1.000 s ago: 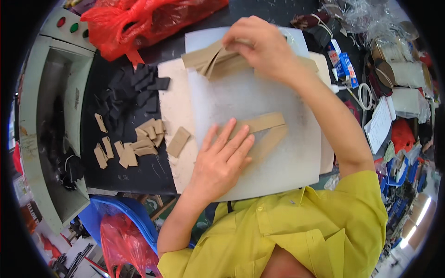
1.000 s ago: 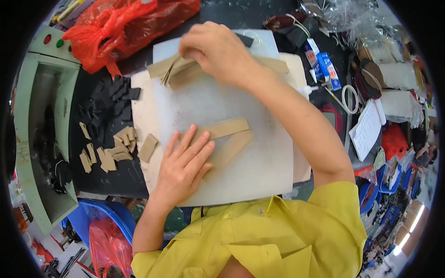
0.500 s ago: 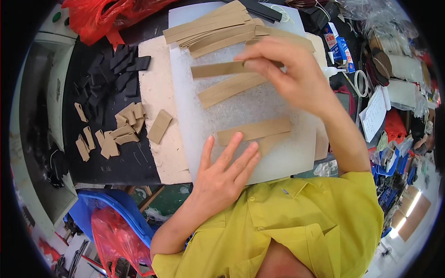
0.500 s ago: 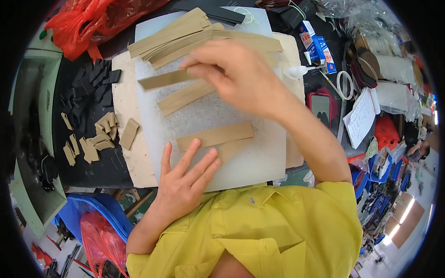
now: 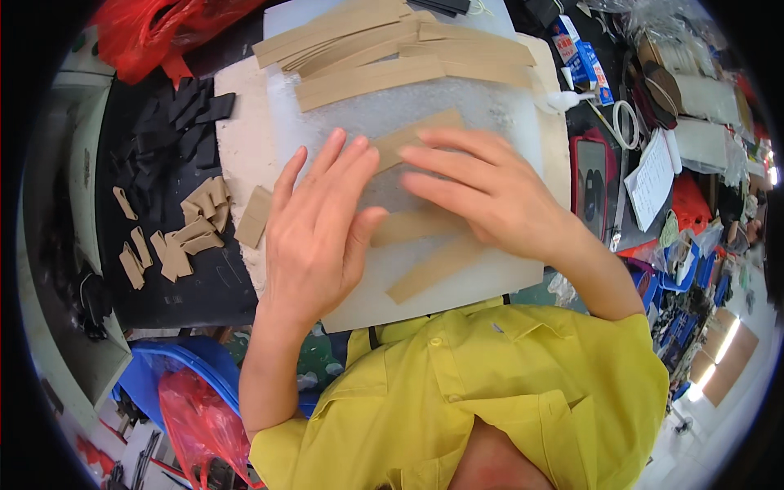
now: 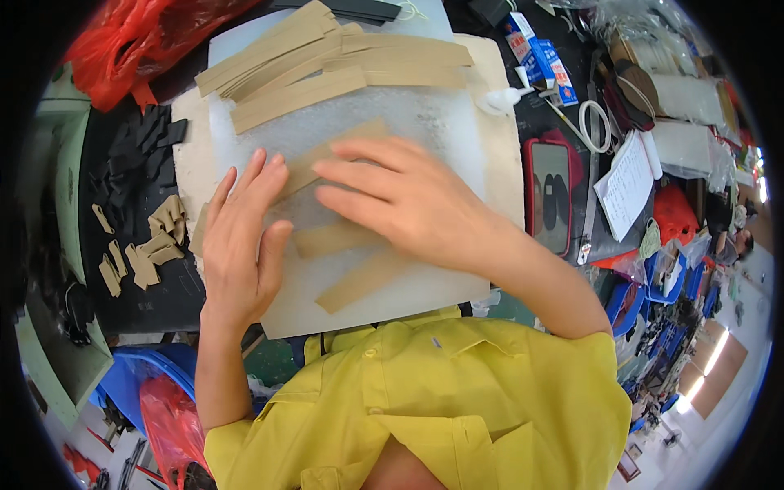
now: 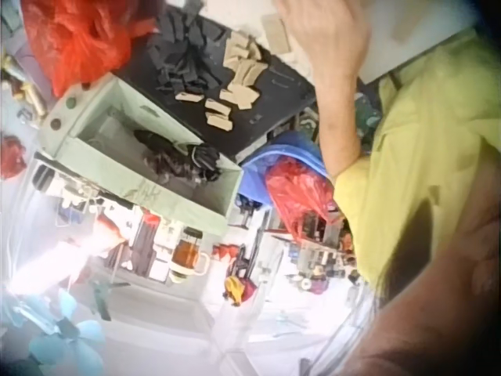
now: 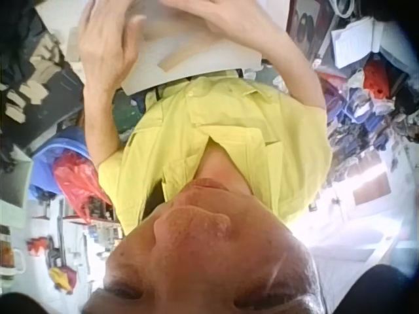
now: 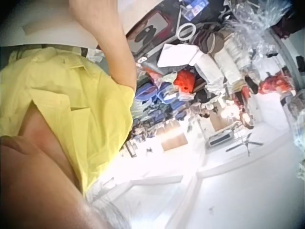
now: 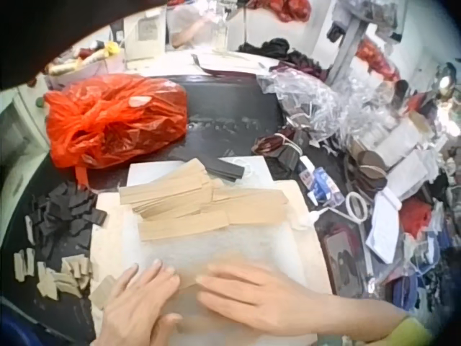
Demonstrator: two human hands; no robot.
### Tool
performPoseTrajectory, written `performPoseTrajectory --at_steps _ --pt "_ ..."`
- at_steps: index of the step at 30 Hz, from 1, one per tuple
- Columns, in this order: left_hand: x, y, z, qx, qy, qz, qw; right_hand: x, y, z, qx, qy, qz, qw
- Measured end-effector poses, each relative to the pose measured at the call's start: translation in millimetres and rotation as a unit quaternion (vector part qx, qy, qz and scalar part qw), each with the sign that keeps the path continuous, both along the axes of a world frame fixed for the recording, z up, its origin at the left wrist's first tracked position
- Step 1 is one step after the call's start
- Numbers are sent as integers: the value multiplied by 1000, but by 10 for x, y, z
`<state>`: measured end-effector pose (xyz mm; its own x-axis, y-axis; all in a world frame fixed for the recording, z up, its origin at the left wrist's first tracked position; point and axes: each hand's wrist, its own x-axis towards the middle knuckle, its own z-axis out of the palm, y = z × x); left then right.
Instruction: The person applies glue from a white tube onto long, thin strips of light brown material laid on a white board. They then fold each strip in half to create small rectangular units and place them in a pile. The process is repeated for multiple strips throughout the video.
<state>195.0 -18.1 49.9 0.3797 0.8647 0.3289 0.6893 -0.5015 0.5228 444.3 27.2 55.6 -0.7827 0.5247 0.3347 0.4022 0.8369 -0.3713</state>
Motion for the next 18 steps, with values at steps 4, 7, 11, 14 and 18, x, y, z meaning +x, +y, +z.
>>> performPoseTrajectory --at_steps 4,7,11,14,18 --pt "98 -124 109 -45 4 -167 985 210 -659 -17 -45 38 22 998" --pt "195 -333 15 -72 82 -167 980 236 -936 -10 -60 -49 -36 996" --pt "351 -522 -10 -74 114 -63 989 248 -981 -24 -92 -25 -71 993" --pt "297 -381 79 -55 71 -58 994 241 -702 54 -74 -9 -90 993" --pt "115 288 -9 5 35 -41 999 -44 -165 27 -15 -22 -98 995"
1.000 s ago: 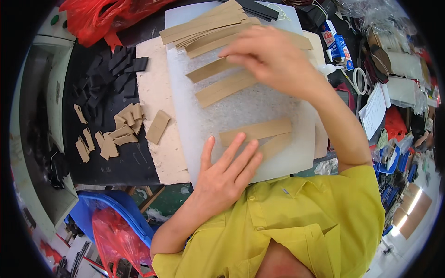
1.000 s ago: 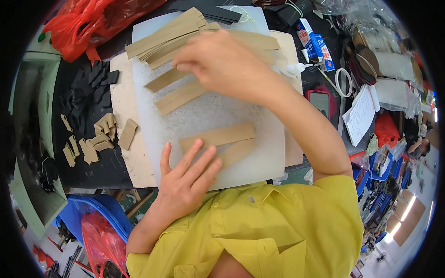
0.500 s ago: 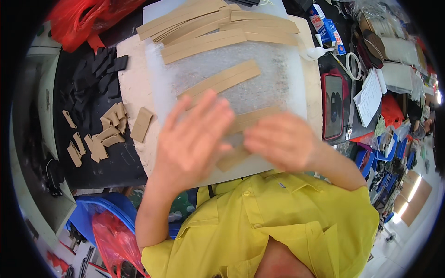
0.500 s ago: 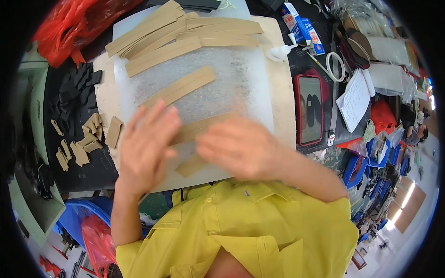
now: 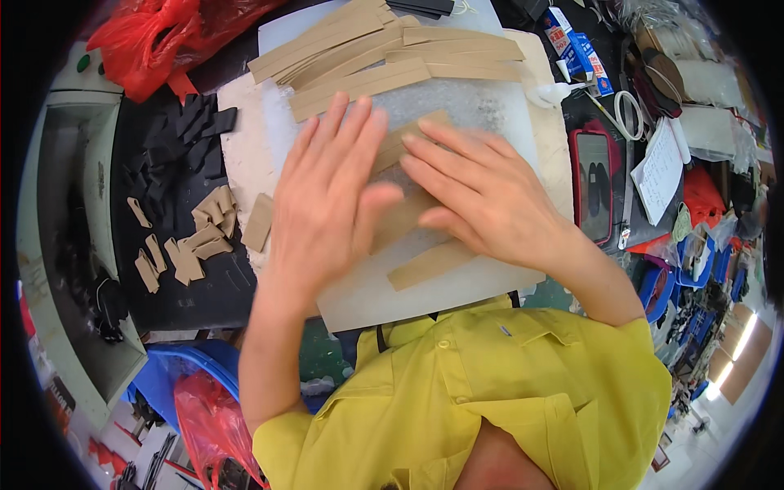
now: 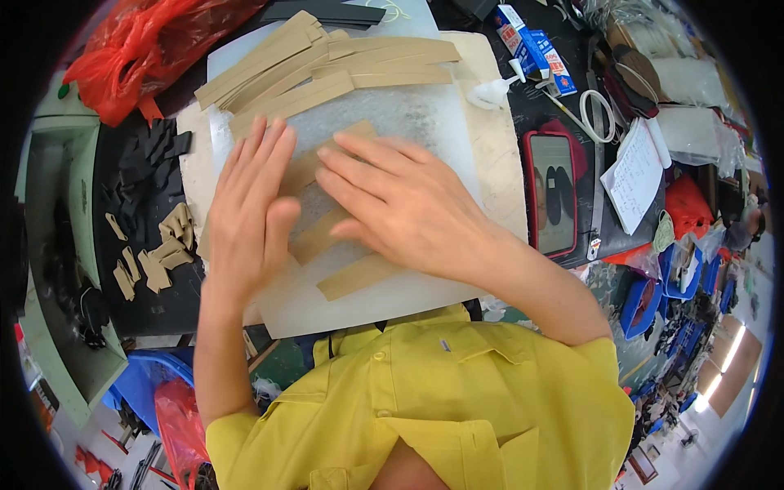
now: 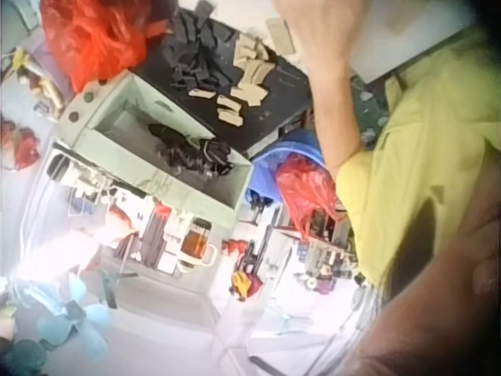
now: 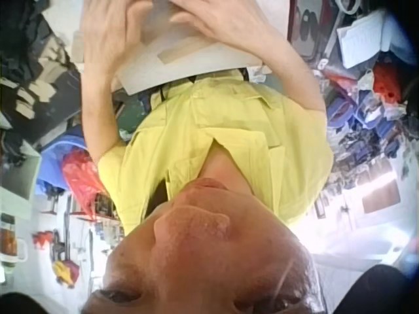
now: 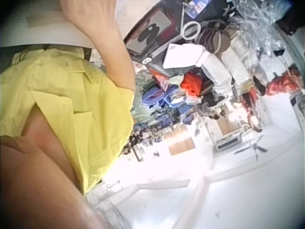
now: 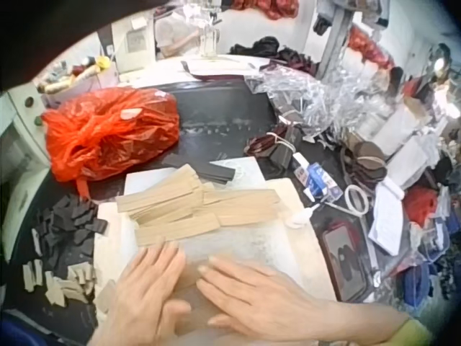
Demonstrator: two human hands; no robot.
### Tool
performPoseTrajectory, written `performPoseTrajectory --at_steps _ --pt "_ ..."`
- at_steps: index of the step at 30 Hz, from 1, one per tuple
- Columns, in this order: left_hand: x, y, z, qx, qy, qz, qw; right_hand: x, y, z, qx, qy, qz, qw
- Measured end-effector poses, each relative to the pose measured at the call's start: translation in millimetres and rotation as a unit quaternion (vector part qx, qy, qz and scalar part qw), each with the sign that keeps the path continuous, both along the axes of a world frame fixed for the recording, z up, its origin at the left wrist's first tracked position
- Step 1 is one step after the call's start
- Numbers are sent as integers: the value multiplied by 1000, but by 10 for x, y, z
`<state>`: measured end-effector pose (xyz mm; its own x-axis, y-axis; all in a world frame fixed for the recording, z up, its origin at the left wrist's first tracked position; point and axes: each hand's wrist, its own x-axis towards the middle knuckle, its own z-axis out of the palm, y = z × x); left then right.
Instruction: The person applies glue from a white tube onto long, thin strips of light brown material laid on a white board. They then fold each strip in half to create small rectangular units and place them in a pile. The process is repeated for multiple strips throughout the video.
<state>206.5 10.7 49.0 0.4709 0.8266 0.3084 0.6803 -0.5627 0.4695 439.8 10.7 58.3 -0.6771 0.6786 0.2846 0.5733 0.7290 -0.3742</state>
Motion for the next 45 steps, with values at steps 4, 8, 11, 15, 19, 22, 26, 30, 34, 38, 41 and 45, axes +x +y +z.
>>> performPoseTrajectory --at_steps 4,8,11,15,19,22,26,30,34,38,41,45 --pt "-33 160 -138 -16 57 16 998 -11 2 -129 11 -21 45 999" --pt "130 -360 -40 -78 60 23 995 230 -208 -116 -12 2 21 1000" --pt "175 -569 -18 -77 71 42 994 633 -125 -250 54 149 -161 974" --pt "164 -727 9 -66 61 -42 995 855 245 -339 12 294 -379 877" --pt "98 -874 43 -75 113 -80 988 832 439 -426 -76 279 -374 881" --pt "-37 -897 58 -57 100 -73 991 820 409 -461 -157 303 -379 860" --pt "-79 -787 75 -40 74 -57 995 770 280 -333 -181 356 -347 849" --pt "-102 -685 22 -51 98 -37 993 724 7 -201 -218 358 -335 844" --pt "-86 -900 94 -49 103 -100 988 724 -277 -75 -244 359 -318 843" --pt "-56 -1072 28 -76 131 -139 979 674 -515 55 -278 341 -293 849" --pt "-114 -1271 22 -39 144 -106 983 663 -690 113 -260 293 -281 876" --pt "-128 -1372 -33 -23 139 -118 983 559 -792 255 -111 128 -222 960"
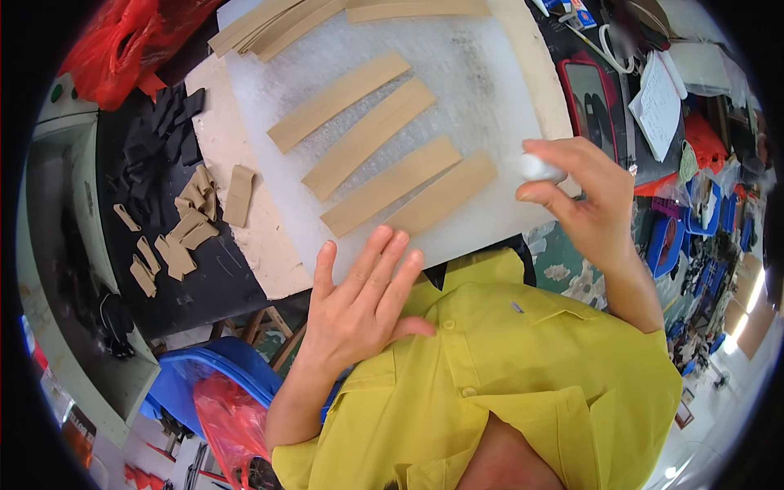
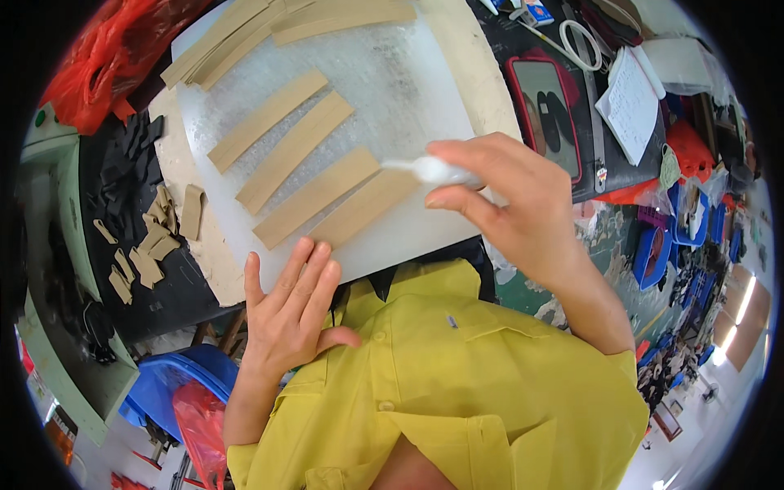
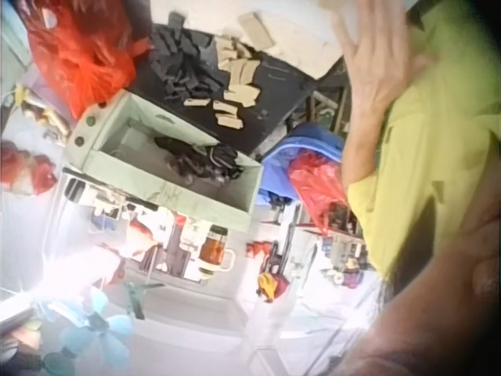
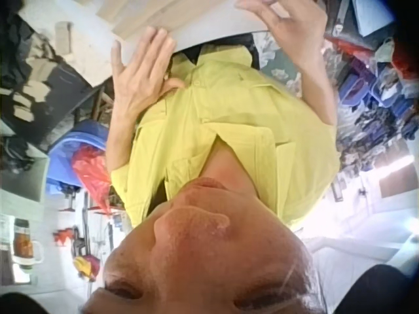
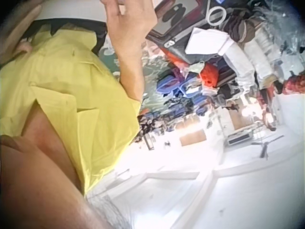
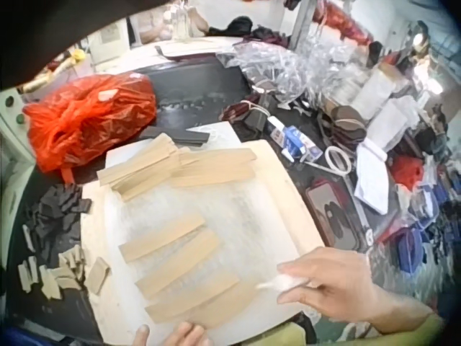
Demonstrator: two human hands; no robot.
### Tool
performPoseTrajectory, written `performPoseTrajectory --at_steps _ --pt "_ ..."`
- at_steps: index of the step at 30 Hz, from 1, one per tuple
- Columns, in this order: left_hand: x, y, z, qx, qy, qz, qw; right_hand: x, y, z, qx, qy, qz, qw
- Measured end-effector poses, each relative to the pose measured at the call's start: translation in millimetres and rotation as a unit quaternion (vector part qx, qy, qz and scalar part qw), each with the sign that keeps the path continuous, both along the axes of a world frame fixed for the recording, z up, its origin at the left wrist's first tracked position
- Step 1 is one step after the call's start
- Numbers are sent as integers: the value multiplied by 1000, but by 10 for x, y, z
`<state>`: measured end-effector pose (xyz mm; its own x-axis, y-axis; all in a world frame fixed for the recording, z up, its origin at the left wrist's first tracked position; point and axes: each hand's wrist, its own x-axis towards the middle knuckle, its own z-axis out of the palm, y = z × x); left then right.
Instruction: The person applies glue from a white tube onto long, thin strips of light brown material laid on a white board. They then fold each strip in half to create small rectangular units and place them in a pile. The process is repeated for multiple strips throughout the video.
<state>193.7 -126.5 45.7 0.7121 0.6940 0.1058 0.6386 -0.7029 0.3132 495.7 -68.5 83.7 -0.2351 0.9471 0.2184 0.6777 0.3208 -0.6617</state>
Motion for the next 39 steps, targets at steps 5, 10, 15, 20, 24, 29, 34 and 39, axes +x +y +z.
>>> performPoseTrajectory --at_steps 5,10,15,20,24,29,34,39 --pt "-117 -34 -32 48 -31 -18 998 -161 -104 68 92 -101 64 989" --pt "64 279 -63 17 -102 53 993 -215 -39 121 141 -109 75 981" --pt "202 240 44 53 -80 50 994 -186 -57 126 146 -129 77 978" --pt "78 83 -127 133 -176 -6 975 -269 -93 73 202 -188 116 954" --pt "121 99 -137 105 -162 10 981 -395 -92 84 222 -203 138 944" --pt "148 141 -175 105 -165 17 981 -524 -115 70 235 -219 152 935" --pt "136 132 -174 108 -164 20 980 -499 -107 111 223 -247 148 931" --pt "140 145 -200 120 -173 26 977 -453 -142 187 206 -270 153 928"
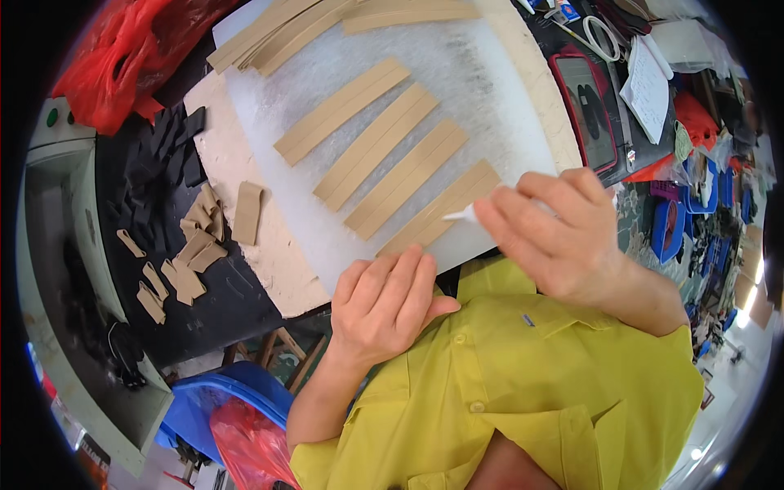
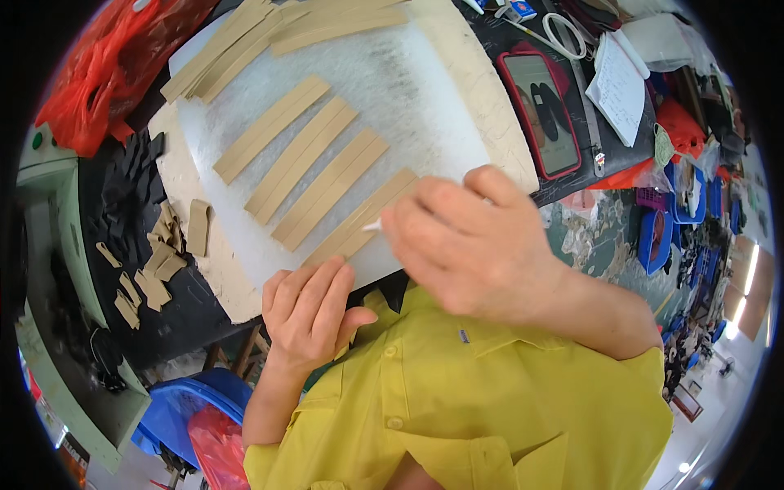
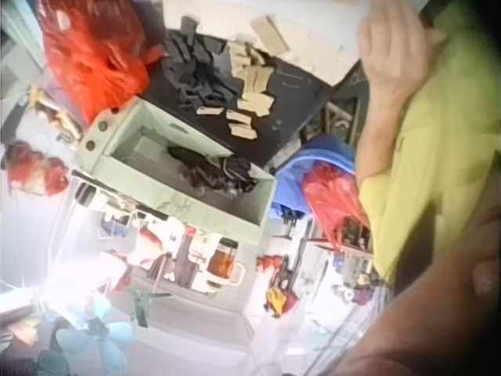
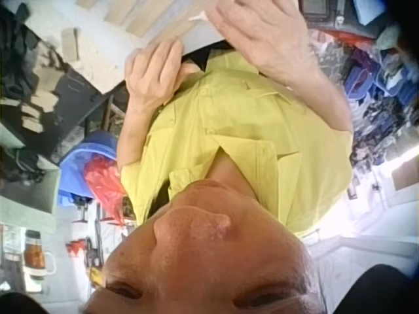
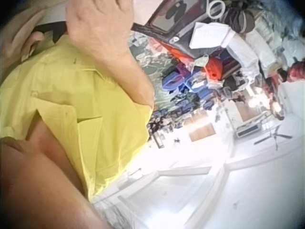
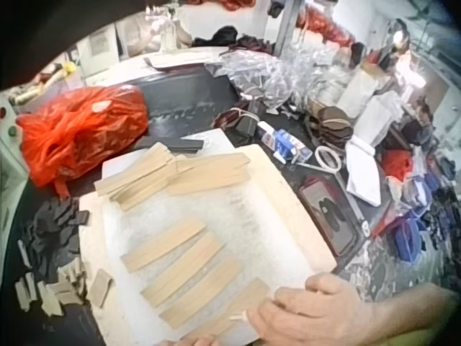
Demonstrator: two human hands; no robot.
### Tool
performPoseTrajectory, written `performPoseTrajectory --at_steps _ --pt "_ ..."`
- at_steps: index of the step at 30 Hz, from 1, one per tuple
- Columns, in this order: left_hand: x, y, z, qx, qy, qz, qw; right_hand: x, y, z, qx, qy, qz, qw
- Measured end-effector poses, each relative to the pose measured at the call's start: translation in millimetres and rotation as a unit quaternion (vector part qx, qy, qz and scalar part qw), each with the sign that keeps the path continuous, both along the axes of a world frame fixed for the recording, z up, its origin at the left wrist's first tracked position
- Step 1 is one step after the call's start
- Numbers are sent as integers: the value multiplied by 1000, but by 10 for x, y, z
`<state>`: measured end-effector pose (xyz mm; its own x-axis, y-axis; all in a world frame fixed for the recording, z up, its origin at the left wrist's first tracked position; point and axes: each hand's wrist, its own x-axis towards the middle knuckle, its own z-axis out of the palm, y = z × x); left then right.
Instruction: The person applies glue from a white tube onto long, thin strips of light brown material laid on a white board. They then fold each strip in half to create small rectangular units and place them in a pile. The process is repeated for multiple strips throughout the video.
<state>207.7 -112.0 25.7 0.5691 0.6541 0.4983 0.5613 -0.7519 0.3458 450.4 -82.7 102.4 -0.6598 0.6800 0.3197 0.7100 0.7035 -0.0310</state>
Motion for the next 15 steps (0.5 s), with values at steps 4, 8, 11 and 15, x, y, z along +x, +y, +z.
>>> performPoseTrajectory --at_steps 4,8,11,15 --pt "2 16 1 -14 -10 0 1000 -14 0 -1 5 -14 -9 1000" --pt "-34 53 90 -51 -58 -16 997 86 181 -23 44 -12 -4 999" --pt "-59 128 208 -62 -92 -2 994 -49 299 -28 41 22 4 999" --pt "-98 298 176 -81 -33 31 996 -192 339 -128 36 27 6 999"
